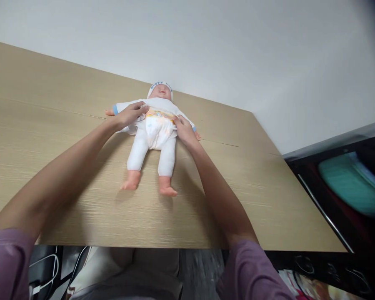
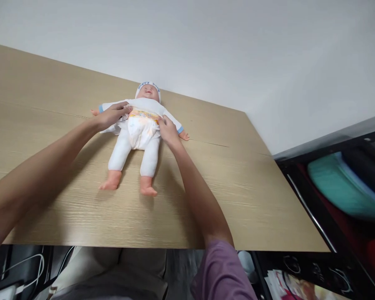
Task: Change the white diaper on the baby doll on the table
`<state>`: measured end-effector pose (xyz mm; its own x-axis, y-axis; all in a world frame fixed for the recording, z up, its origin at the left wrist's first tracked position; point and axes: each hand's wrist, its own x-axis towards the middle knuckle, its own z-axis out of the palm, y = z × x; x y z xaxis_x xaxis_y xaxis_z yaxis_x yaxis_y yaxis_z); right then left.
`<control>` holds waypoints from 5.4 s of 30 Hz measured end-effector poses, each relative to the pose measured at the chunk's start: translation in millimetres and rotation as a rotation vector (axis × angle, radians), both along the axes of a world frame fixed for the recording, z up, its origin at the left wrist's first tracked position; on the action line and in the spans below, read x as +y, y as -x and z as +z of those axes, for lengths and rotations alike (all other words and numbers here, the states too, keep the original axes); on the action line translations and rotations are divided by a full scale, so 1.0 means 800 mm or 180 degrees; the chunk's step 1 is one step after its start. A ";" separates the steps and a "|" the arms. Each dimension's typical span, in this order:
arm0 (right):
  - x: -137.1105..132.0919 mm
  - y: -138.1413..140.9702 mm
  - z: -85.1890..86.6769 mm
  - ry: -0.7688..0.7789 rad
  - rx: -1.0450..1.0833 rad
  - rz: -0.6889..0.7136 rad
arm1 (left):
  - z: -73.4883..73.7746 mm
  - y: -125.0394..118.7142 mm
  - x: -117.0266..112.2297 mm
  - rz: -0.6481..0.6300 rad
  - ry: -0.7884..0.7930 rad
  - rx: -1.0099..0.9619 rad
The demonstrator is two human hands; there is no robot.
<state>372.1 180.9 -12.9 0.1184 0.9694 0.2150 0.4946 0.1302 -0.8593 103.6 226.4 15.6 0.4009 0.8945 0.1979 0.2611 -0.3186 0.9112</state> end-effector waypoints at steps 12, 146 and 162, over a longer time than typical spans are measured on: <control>-0.135 -0.007 0.020 0.0084 -0.0072 0.0578 | 0.039 0.044 -0.091 -0.0457 0.0751 0.0801; -0.105 0.107 0.060 -0.0718 -0.0931 0.1388 | -0.032 0.032 -0.124 0.0052 0.0098 -0.0474; -0.267 0.101 0.081 -0.1353 -0.0817 0.0905 | 0.048 0.016 -0.280 0.0880 -0.1185 0.0366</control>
<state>291.5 -33.1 52.2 -0.2420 0.7774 0.5805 0.5755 0.5967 -0.5593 90.6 2.1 54.3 0.1958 0.8475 0.4934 0.4745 -0.5222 0.7087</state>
